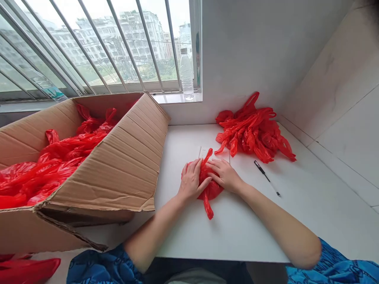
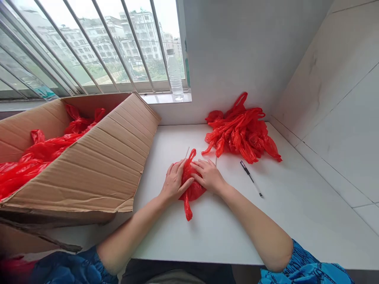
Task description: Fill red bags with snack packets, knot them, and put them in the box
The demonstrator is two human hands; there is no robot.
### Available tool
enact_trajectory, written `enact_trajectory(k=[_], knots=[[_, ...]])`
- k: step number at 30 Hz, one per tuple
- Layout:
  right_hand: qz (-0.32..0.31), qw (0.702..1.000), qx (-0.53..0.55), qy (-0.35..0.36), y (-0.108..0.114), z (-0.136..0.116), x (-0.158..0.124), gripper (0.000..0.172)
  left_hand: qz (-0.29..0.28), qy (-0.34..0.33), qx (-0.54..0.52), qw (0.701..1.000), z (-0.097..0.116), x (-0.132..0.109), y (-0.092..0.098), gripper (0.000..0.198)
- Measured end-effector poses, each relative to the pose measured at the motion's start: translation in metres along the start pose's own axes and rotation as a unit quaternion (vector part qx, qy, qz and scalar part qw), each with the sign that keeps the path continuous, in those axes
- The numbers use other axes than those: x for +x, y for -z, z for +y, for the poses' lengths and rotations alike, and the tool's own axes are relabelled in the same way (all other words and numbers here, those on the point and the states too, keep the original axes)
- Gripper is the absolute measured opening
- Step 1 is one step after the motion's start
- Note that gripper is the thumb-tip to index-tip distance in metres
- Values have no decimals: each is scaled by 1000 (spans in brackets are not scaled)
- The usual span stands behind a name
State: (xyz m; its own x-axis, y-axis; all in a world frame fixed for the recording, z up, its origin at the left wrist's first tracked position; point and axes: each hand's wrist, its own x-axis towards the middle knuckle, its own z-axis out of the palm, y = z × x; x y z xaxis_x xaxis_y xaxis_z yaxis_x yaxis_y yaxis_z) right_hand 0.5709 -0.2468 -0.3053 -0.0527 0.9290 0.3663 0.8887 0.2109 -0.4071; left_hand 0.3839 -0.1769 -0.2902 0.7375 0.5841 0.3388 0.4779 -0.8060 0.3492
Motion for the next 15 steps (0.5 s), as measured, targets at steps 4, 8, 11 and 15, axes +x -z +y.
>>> enact_trajectory(k=[4, 8, 11, 15], knots=[[79, 994, 22, 76, 13, -10, -1, 37, -4, -37, 52, 998, 19, -12, 18, 83], [105, 990, 71, 67, 26, -26, -6, 43, -69, -25, 95, 993, 38, -28, 51, 45], [97, 983, 143, 59, 29, -29, -10, 40, -92, -8, 73, 993, 51, -47, 96, 21], [79, 981, 179, 14, 19, -21, -12, 41, -67, 14, -4, 998, 56, -84, 185, 8]])
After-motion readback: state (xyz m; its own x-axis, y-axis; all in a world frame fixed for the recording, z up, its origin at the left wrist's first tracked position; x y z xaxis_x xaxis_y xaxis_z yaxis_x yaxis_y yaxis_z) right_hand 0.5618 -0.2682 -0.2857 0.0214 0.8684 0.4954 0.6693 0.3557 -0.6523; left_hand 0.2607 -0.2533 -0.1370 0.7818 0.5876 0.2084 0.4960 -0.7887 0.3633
